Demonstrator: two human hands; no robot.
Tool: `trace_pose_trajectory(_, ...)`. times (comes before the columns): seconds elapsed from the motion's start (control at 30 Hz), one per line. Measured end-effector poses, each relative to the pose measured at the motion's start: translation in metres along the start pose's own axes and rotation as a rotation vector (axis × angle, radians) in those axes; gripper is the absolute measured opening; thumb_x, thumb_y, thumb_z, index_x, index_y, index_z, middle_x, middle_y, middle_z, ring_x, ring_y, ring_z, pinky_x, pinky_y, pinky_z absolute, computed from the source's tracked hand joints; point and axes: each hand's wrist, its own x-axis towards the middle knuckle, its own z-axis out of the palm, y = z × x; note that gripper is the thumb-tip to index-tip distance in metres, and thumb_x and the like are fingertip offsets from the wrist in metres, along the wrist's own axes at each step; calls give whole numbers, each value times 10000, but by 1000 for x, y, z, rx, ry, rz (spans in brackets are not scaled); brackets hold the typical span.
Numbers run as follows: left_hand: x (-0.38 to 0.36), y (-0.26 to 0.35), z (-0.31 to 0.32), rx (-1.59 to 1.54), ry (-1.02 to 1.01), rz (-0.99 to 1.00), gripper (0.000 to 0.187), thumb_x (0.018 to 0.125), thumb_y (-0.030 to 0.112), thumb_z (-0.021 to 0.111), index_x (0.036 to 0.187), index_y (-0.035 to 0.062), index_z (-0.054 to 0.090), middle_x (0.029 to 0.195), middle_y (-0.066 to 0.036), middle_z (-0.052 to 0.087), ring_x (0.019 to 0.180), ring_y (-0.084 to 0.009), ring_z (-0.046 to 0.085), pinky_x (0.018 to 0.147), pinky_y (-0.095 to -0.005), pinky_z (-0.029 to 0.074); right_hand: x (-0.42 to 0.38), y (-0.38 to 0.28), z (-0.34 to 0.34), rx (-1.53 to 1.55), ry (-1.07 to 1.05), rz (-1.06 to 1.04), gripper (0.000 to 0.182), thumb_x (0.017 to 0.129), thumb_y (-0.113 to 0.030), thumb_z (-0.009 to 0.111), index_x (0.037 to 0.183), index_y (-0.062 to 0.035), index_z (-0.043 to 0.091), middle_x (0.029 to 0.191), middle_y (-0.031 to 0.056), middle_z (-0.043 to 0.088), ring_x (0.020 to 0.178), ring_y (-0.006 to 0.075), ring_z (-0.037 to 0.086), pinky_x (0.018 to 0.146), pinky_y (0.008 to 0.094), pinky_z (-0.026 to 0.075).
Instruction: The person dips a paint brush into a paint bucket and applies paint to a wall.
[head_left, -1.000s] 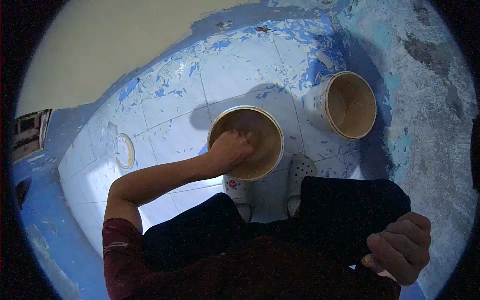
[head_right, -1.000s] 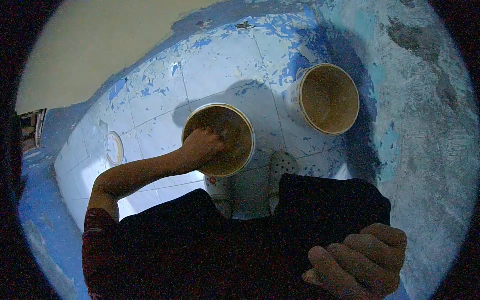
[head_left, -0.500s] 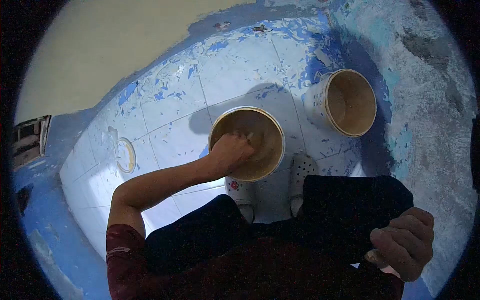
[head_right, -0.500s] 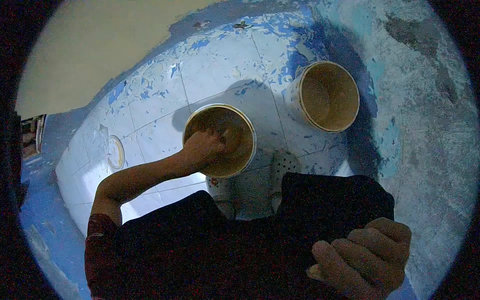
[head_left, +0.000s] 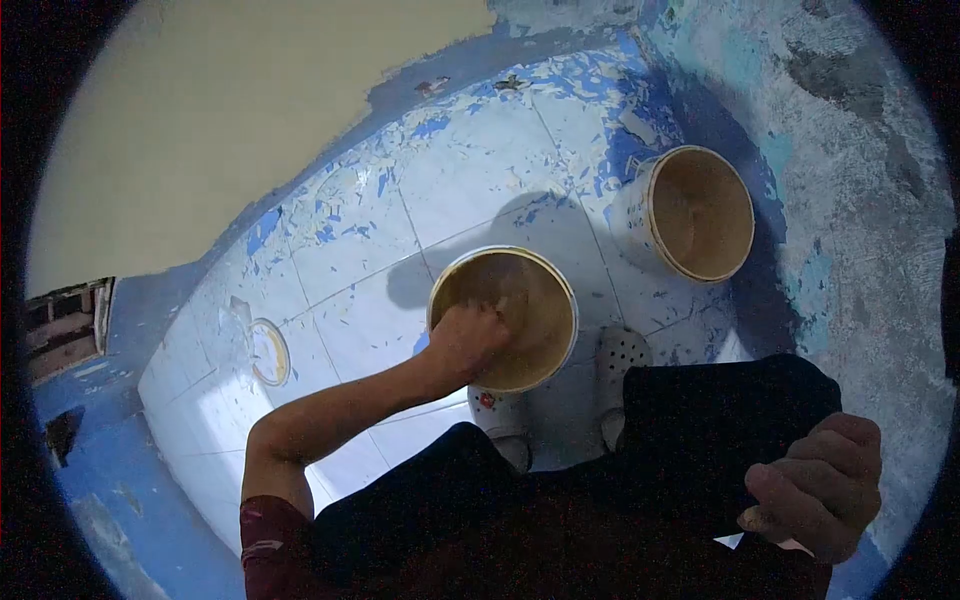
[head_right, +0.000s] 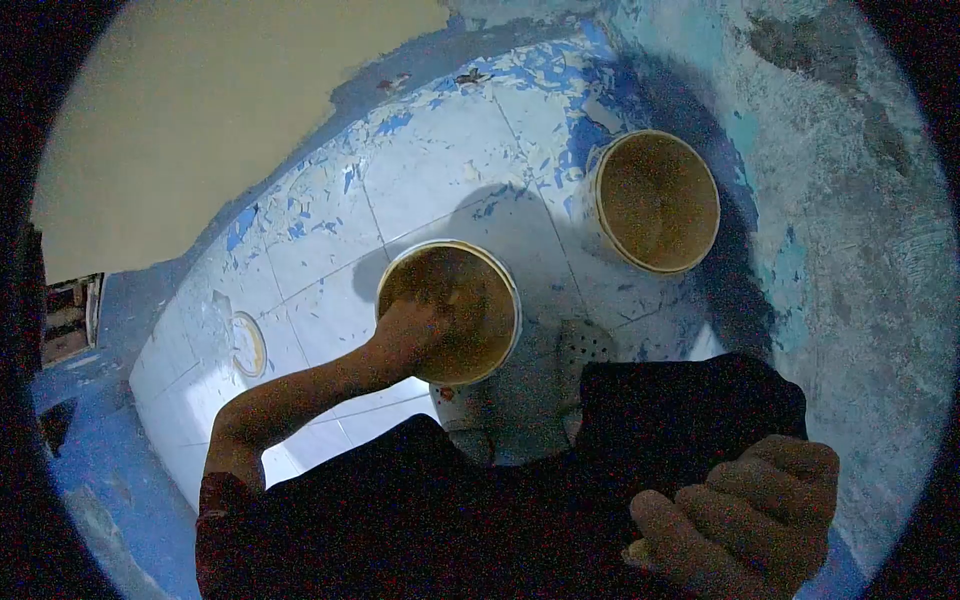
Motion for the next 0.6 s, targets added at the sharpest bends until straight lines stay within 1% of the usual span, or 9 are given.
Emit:
trace_pose_trajectory(0.13, 0, -2, 1, -62, -24, 20, 105, 731, 124, 664, 812, 74, 708, 807, -140, 659, 794, -300, 686, 598, -397, 569, -3, -2, 0, -22, -12, 10, 231, 810, -272, 694, 905, -68, 645, 614, -9, 542, 525, 105, 484, 569, 297, 383)
trace_pose_trajectory(0.27, -1, -1, 1, -29, -7, 13, 91, 738, 115, 654, 797, 69, 705, 830, -154, 658, 789, -286, 683, 594, -397, 565, 0, -4, 0, -47, 18, 15, 234, 814, -269, 692, 915, -63, 647, 604, -10, 537, 525, 105, 485, 547, 294, 372)
trace_pose_trajectory(0.33, -2, -1, -10, -71, -152, -2, 112, 750, 108, 647, 830, 46, 696, 847, -168, 648, 797, -285, 675, 618, -397, 559, -1, -4, 0, -55, 11, 17, 236, 814, -267, 692, 917, -59, 648, 601, -10, 535, 525, 105, 485, 540, 292, 368)
trace_pose_trajectory(0.37, -3, -3, -9, -70, -154, 1, 112, 750, 108, 647, 830, 46, 696, 847, -168, 648, 797, -285, 675, 618, -397, 559, -1, -4, 0, -58, 13, 15, 234, 810, -262, 694, 916, -57, 648, 599, -11, 532, 525, 104, 484, 545, 291, 367)
trace_pose_trajectory(0.43, -11, -9, -5, -57, -75, -71, 134, 755, 101, 642, 853, 12, 664, 868, -177, 639, 801, -303, 666, 666, -400, 547, -3, -3, 1, -63, 15, 23, 233, 806, -256, 696, 914, -56, 648, 597, -11, 529, 525, 104, 483, 550, 290, 367)
trace_pose_trajectory(0.47, -18, -10, -11, -58, -79, -64, 134, 755, 101, 642, 853, 12, 664, 868, -177, 639, 801, -303, 666, 666, -400, 547, -4, -1, 2, -52, 26, 21, 235, 801, -259, 698, 911, -58, 648, 597, -10, 529, 524, 103, 480, 553, 288, 366)
trace_pose_trajectory(0.53, -36, -12, -37, -219, 55, -205, 135, 749, 74, 632, 859, -4, 628, 871, -178, 613, 815, -316, 638, 697, -408, 526, -3, 1, 2, -38, 37, 23, 237, 795, -262, 701, 907, -60, 649, 596, -9, 529, 523, 102, 478, 557, 287, 365)
trace_pose_trajectory(0.57, -45, -12, -45, -218, 49, -202, 135, 749, 74, 632, 859, -4, 628, 871, -178, 613, 815, -316, 638, 697, -408, 526, -2, 2, 0, -45, 19, 19, 237, 795, -263, 701, 907, -62, 646, 604, -8, 534, 525, 102, 476, 557, 285, 366)
trace_pose_trajectory(0.6, -54, -13, -51, -139, 145, -177, 117, 753, 61, 626, 848, -5, 614, 858, -167, 597, 811, -311, 622, 697, -408, 520, -1, 2, 0, -52, 2, 16, 236, 794, -263, 701, 907, -64, 644, 611, -7, 539, 528, 101, 474, 557, 283, 367)
